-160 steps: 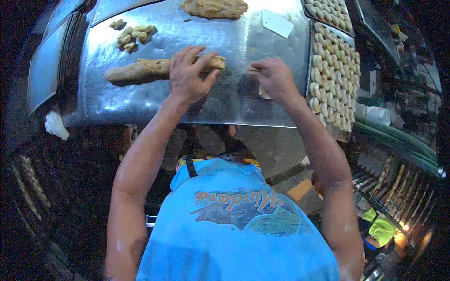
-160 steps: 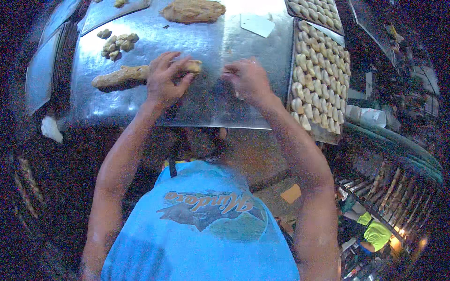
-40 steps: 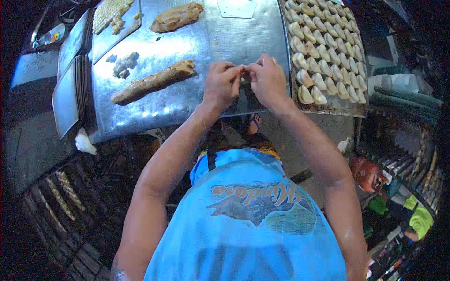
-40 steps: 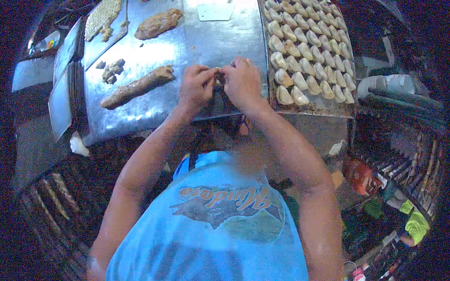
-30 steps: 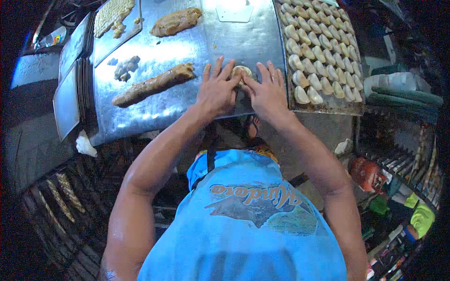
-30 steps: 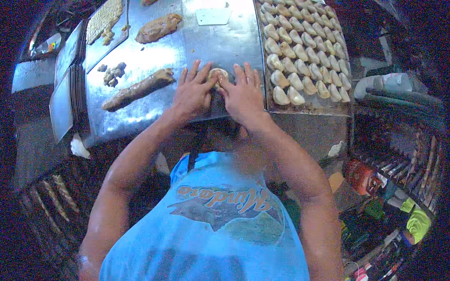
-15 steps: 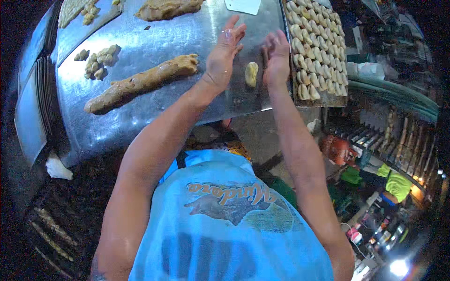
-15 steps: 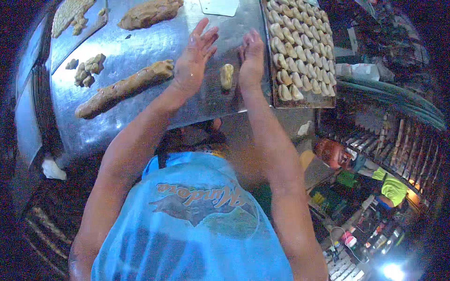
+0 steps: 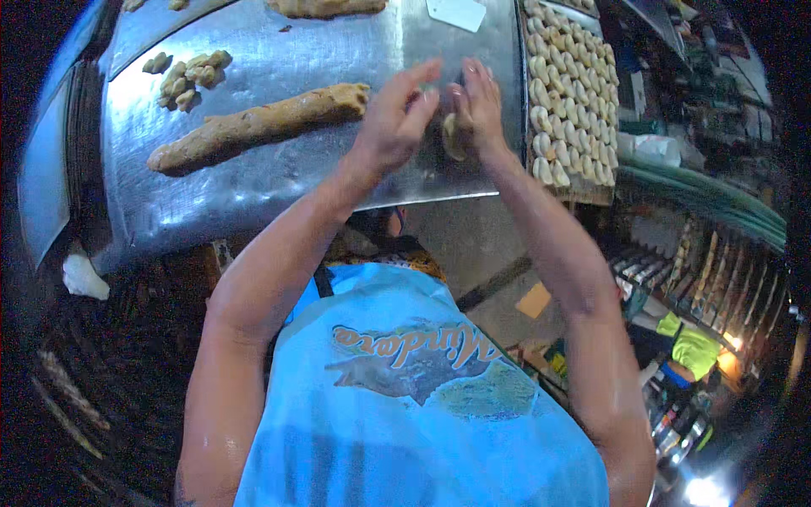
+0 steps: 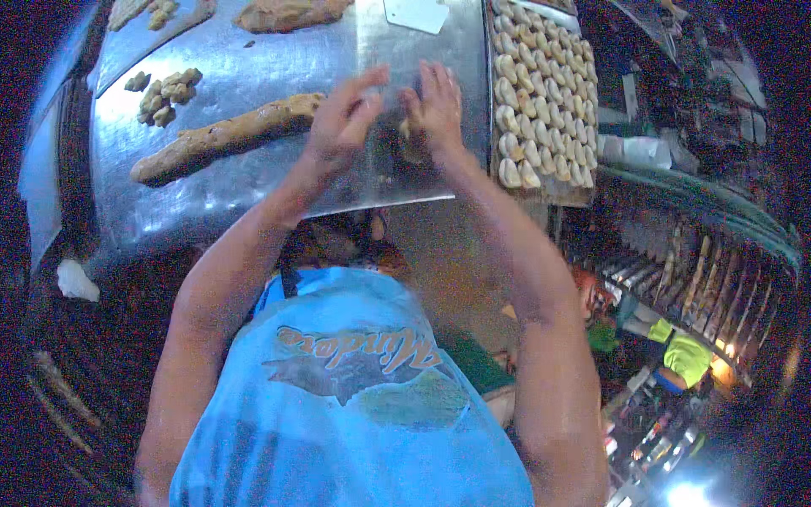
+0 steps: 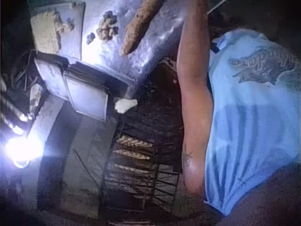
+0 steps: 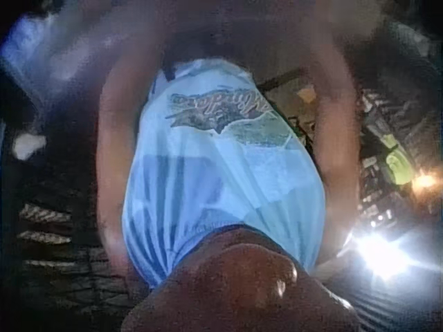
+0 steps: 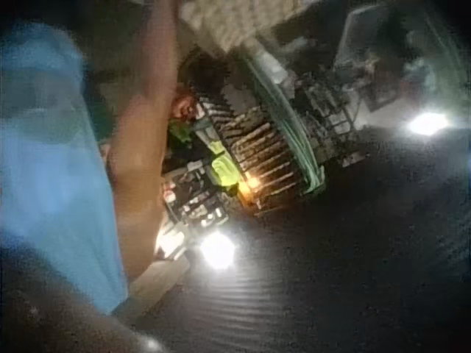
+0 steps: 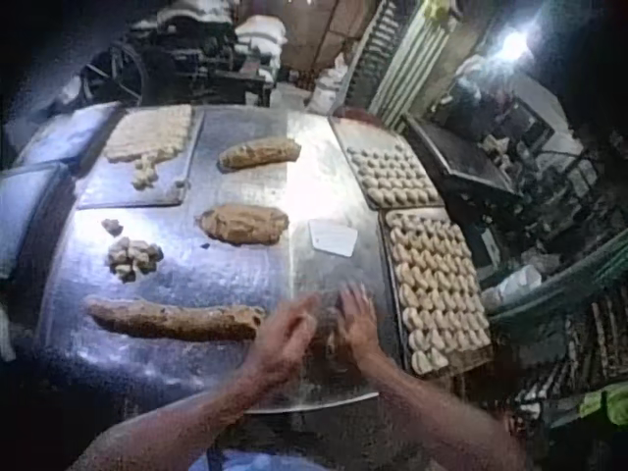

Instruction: Manually rolling and shaping dough pieces to prepare bread rolls in a bakery.

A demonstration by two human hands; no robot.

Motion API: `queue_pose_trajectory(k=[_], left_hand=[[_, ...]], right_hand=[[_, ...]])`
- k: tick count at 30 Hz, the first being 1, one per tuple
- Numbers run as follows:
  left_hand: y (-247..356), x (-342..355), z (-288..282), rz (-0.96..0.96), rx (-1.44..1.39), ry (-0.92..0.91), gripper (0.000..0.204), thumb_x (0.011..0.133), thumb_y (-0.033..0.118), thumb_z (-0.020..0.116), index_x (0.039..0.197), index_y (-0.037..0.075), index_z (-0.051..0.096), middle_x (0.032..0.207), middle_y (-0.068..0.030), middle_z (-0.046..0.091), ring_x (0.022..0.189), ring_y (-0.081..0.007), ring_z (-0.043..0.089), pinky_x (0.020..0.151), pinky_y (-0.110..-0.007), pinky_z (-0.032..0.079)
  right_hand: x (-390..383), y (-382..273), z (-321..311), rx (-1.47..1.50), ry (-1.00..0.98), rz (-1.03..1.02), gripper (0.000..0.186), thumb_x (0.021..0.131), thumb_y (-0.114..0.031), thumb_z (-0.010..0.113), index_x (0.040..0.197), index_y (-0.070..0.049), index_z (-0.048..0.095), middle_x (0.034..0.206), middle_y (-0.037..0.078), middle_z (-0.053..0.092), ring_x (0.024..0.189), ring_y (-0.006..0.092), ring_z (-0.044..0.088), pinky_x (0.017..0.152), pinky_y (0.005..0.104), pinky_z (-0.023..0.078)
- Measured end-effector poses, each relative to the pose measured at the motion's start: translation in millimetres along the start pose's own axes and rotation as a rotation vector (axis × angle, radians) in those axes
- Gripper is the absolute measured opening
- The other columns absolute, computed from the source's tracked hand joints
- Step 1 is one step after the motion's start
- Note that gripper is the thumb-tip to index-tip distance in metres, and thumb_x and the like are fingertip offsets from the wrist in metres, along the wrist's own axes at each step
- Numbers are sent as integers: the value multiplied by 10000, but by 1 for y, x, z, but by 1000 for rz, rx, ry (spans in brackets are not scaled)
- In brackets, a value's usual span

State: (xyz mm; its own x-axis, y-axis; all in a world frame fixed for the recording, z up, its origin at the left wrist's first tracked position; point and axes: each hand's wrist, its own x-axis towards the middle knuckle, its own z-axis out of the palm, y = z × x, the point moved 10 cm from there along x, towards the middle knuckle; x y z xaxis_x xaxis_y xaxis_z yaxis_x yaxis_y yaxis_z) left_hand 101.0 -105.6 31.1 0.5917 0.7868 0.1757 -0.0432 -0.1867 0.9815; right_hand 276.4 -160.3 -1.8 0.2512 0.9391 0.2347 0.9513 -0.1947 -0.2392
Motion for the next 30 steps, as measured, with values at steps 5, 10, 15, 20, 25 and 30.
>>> queue_pose_trajectory(k=[5, 10, 15, 20, 25, 30], left_hand=[[0, -29, 28, 135, 870, -52, 452, 998, 198, 621, 1442, 122, 657, 1578, -128, 546, 1575, -363, 355, 1281, -607, 262], [-2, -33, 52, 165, 969, -94, 470, 944, 173, 635, 1410, 197, 690, 1622, -95, 515, 1602, -332, 321, 1310, -596, 202], [4, -57, 42, 210, 833, -151, 468, 962, 136, 609, 1411, 228, 702, 1622, -68, 530, 1595, -321, 351, 1300, -619, 199], [21, -52, 33, 204, 635, -106, 451, 916, 28, 611, 1316, 183, 751, 1522, -104, 611, 1539, -381, 421, 1281, -575, 275], [35, -39, 33, 256, 570, -53, 425, 909, 20, 621, 1289, 152, 758, 1449, -132, 658, 1479, -404, 484, 1248, -517, 359], [32, -30, 47, 203, 543, -23, 428, 889, -11, 635, 1277, 121, 757, 1423, -131, 677, 1447, -398, 524, 1216, -502, 409]], right_hand=[[-48, -25, -48, 236, -40, -180, 381, 962, -185, 730, 1340, -159, 700, 1375, 165, 665, 1307, 416, 589, 1135, 505, 435], [-54, -20, -59, 269, -96, -8, 326, 921, -147, 756, 1246, -172, 747, 1239, 111, 676, 1169, 368, 604, 1018, 505, 462], [-110, -54, -87, 152, 74, -59, 337, 925, -195, 772, 1262, -193, 764, 1396, 114, 622, 1325, 365, 549, 1098, 522, 430], [-103, -34, -81, 242, 73, 91, 325, 933, -198, 764, 1256, -168, 769, 1406, 161, 631, 1347, 388, 553, 1143, 514, 426], [-89, -30, -72, 286, 29, 26, 319, 883, -92, 777, 1195, -34, 747, 1286, 190, 700, 1198, 394, 641, 1064, 509, 497], [-126, -28, -91, 477, -129, 235, 362, 848, -79, 812, 1201, -39, 743, 1187, 170, 735, 1152, 367, 662, 1034, 482, 515]])
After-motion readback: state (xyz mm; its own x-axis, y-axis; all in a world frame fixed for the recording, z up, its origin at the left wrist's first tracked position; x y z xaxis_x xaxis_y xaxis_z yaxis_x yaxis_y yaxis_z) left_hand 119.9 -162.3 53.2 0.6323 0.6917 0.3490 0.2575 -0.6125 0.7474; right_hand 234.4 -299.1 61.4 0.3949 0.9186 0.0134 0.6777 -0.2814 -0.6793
